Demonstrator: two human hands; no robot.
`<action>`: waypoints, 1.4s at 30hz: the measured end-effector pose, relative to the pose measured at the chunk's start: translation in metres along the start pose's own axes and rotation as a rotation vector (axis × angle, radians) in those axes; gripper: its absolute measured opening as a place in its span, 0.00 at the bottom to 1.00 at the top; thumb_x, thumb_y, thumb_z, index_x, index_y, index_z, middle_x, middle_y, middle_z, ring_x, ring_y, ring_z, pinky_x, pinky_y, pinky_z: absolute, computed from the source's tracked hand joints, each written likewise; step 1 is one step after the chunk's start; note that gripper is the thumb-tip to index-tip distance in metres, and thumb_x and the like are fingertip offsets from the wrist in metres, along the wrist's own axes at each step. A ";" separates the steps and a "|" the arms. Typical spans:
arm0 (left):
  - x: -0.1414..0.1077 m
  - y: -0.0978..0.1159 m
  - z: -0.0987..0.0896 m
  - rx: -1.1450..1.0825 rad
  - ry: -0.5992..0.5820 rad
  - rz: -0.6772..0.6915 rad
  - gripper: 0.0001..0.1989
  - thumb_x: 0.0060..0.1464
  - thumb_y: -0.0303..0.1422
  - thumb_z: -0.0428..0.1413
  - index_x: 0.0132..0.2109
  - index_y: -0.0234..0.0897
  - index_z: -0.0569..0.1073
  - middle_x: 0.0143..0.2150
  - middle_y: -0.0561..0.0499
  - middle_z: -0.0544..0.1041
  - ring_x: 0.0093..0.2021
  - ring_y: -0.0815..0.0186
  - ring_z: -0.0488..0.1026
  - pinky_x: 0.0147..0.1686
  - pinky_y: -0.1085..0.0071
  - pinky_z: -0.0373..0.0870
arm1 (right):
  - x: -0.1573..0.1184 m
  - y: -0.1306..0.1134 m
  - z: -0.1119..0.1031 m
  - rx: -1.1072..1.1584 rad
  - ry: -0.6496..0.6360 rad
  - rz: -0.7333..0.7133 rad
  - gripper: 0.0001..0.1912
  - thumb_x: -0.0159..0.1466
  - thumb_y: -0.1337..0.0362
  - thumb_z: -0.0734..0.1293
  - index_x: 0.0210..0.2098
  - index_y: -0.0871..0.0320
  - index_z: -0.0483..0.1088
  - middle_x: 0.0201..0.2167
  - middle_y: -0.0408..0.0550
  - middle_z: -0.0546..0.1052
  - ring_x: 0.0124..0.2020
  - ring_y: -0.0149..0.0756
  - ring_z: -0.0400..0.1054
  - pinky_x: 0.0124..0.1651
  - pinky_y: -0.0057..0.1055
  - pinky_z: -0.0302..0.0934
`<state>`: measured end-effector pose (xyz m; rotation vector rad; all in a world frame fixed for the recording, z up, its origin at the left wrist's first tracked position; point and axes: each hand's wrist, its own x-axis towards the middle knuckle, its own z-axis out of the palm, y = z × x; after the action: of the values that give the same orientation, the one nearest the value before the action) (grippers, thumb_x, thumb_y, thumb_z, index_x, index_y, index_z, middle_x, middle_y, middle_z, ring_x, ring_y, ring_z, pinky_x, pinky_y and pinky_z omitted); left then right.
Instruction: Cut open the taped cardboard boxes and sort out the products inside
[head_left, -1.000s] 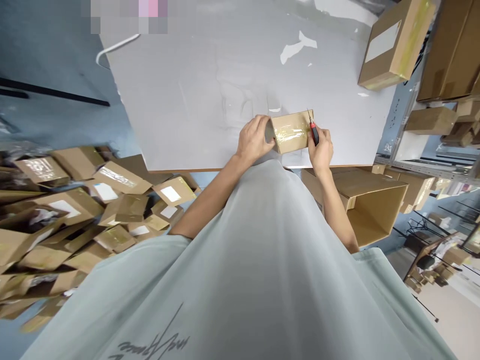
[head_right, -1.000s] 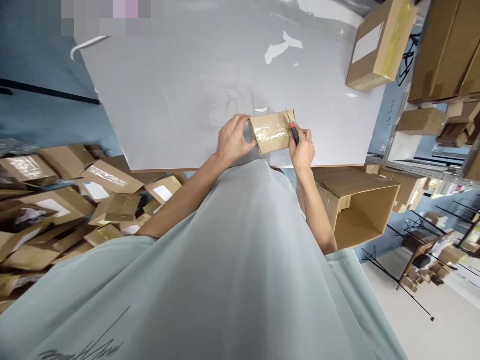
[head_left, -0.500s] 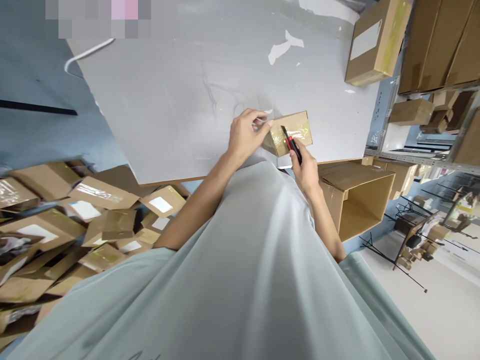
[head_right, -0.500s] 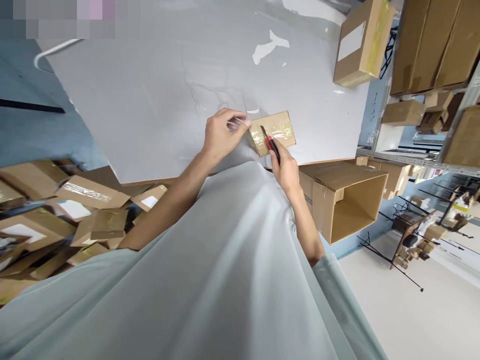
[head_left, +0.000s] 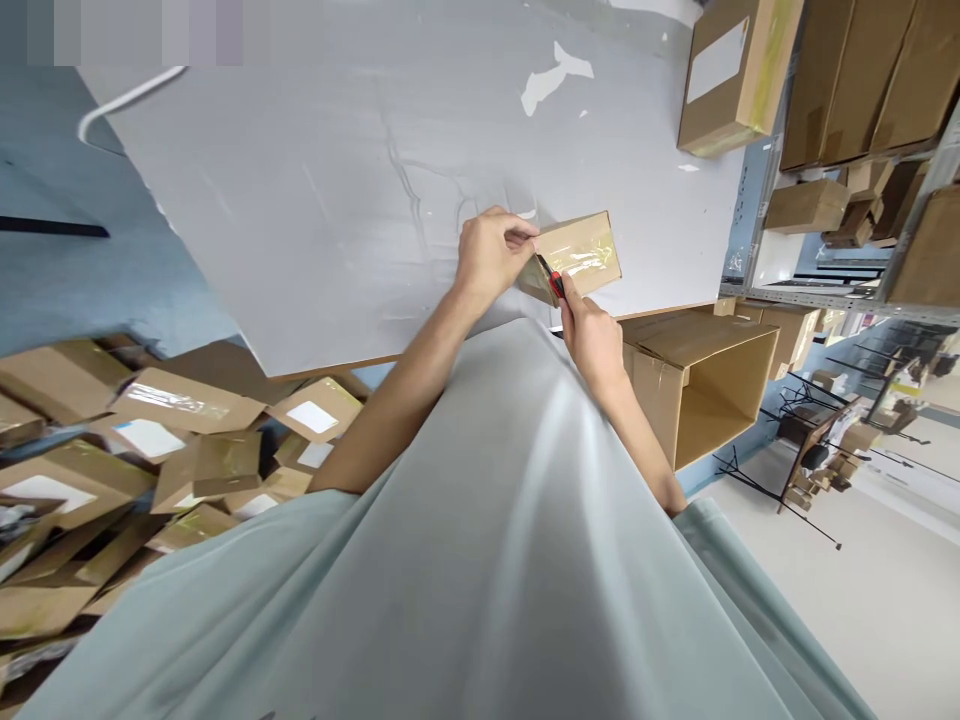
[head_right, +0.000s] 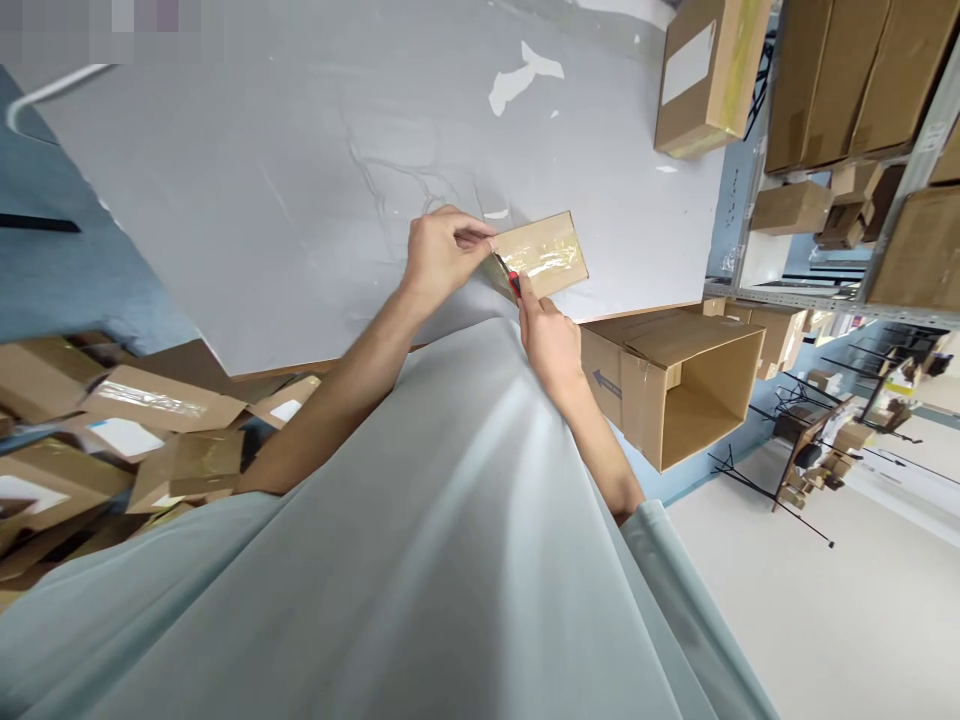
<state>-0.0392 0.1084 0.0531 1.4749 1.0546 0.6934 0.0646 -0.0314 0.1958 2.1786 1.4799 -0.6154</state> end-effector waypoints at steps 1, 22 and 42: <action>0.000 0.002 0.001 0.003 0.019 -0.009 0.03 0.65 0.34 0.68 0.44 0.45 0.87 0.46 0.50 0.87 0.46 0.59 0.87 0.54 0.61 0.88 | 0.000 -0.005 -0.003 -0.027 -0.008 0.025 0.36 0.85 0.60 0.54 0.89 0.50 0.43 0.58 0.61 0.84 0.51 0.50 0.83 0.58 0.41 0.73; -0.020 0.007 0.025 0.139 0.170 0.028 0.10 0.64 0.26 0.62 0.43 0.46 0.87 0.46 0.51 0.87 0.44 0.60 0.85 0.53 0.63 0.85 | -0.009 -0.026 -0.030 -0.147 -0.086 0.018 0.35 0.83 0.72 0.56 0.87 0.59 0.52 0.55 0.66 0.86 0.55 0.48 0.85 0.56 0.36 0.78; -0.021 0.005 0.023 0.236 0.253 -0.043 0.05 0.69 0.34 0.65 0.48 0.43 0.86 0.47 0.47 0.85 0.50 0.57 0.86 0.61 0.61 0.84 | -0.003 0.003 -0.026 -0.068 -0.209 -0.221 0.30 0.82 0.74 0.54 0.80 0.64 0.61 0.57 0.71 0.85 0.59 0.48 0.85 0.57 0.37 0.77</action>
<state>-0.0266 0.0798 0.0567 1.5872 1.3973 0.7592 0.0696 -0.0194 0.2188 1.8512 1.6136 -0.8270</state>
